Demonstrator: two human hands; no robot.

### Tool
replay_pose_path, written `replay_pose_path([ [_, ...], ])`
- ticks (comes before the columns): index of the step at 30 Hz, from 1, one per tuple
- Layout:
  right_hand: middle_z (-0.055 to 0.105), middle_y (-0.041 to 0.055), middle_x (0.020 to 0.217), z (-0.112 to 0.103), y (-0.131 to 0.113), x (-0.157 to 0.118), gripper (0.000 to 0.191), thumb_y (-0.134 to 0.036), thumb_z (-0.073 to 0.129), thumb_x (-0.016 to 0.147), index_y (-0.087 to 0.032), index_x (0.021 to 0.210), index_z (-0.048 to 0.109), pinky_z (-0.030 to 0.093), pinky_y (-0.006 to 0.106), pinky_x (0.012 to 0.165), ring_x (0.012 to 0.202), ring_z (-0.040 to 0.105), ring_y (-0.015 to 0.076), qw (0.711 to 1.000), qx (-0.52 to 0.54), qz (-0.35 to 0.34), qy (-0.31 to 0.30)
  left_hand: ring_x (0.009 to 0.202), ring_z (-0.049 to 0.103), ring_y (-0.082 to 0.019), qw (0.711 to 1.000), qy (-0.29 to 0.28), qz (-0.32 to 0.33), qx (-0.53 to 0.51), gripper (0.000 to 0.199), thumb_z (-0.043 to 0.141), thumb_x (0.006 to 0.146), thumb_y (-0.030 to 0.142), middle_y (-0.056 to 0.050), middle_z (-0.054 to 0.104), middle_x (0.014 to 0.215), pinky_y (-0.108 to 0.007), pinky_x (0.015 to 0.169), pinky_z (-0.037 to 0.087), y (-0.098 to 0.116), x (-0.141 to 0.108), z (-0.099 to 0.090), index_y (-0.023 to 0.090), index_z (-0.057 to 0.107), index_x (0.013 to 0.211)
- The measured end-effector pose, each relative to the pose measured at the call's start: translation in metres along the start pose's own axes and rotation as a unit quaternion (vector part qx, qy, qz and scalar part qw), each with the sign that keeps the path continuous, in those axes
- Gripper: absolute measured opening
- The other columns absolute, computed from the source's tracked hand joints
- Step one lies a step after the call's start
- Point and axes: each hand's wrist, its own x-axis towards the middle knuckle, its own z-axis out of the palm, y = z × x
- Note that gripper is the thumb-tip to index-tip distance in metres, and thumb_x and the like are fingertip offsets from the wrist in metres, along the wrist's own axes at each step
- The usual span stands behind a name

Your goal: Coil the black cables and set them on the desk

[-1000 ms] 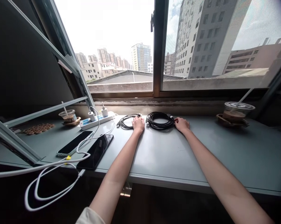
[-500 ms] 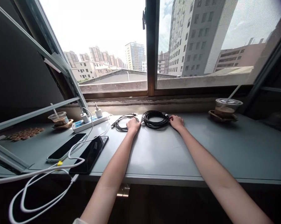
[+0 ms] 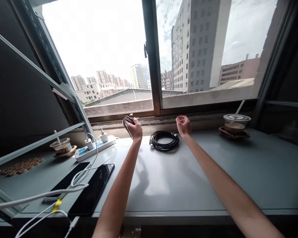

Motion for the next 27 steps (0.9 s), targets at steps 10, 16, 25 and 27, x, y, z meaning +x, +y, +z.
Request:
replay_pose_path([
  [10,0.055,0.0044,0.056,0.001,-0.129,-0.017,0.072,-0.071,0.032,0.084,-0.01,0.066,0.066,0.034,0.018,0.047,0.043,0.047,0.0069,0.943,0.12,-0.202,-0.237,0.086,0.063,-0.018,0.982,-0.109,-0.005,-0.156,0.03,0.043,0.083,0.036,-0.007,0.067,0.084,-0.031,0.078,0.047,0.106,-0.002,0.022,0.014,0.061,0.094],
  [16,0.053,0.0019,0.056,-0.016,-0.141,-0.017,0.057,-0.062,0.048,0.082,-0.011,0.059,0.059,0.035,0.017,0.051,0.052,0.048,0.0062,0.874,0.202,-0.33,-0.294,0.053,0.054,-0.012,0.961,-0.208,-0.039,-0.175,0.04,0.03,0.088,0.037,-0.002,0.061,0.068,-0.024,0.049,0.042,0.108,-0.018,0.045,0.017,0.061,0.104],
  [25,0.054,-0.0008,0.065,-0.074,-0.131,0.004,0.026,-0.037,0.056,0.085,-0.012,0.088,0.061,0.035,0.012,0.039,0.047,0.048,0.0037,0.934,0.291,-0.139,-0.152,0.088,0.061,-0.019,0.89,-0.445,0.021,-0.099,0.036,0.032,0.084,0.028,-0.007,0.067,0.089,-0.031,0.079,0.047,0.107,-0.011,0.032,0.014,0.065,0.092],
  [27,0.05,-0.003,0.063,-0.094,-0.13,0.003,0.021,-0.028,0.046,0.091,-0.014,0.101,0.059,0.039,0.011,0.044,0.051,0.051,0.0039,0.928,0.35,-0.096,-0.08,0.081,0.063,-0.02,0.872,-0.474,-0.012,-0.118,0.037,0.033,0.082,0.024,-0.009,0.068,0.085,-0.032,0.076,0.048,0.109,-0.002,0.023,0.011,0.064,0.095],
])
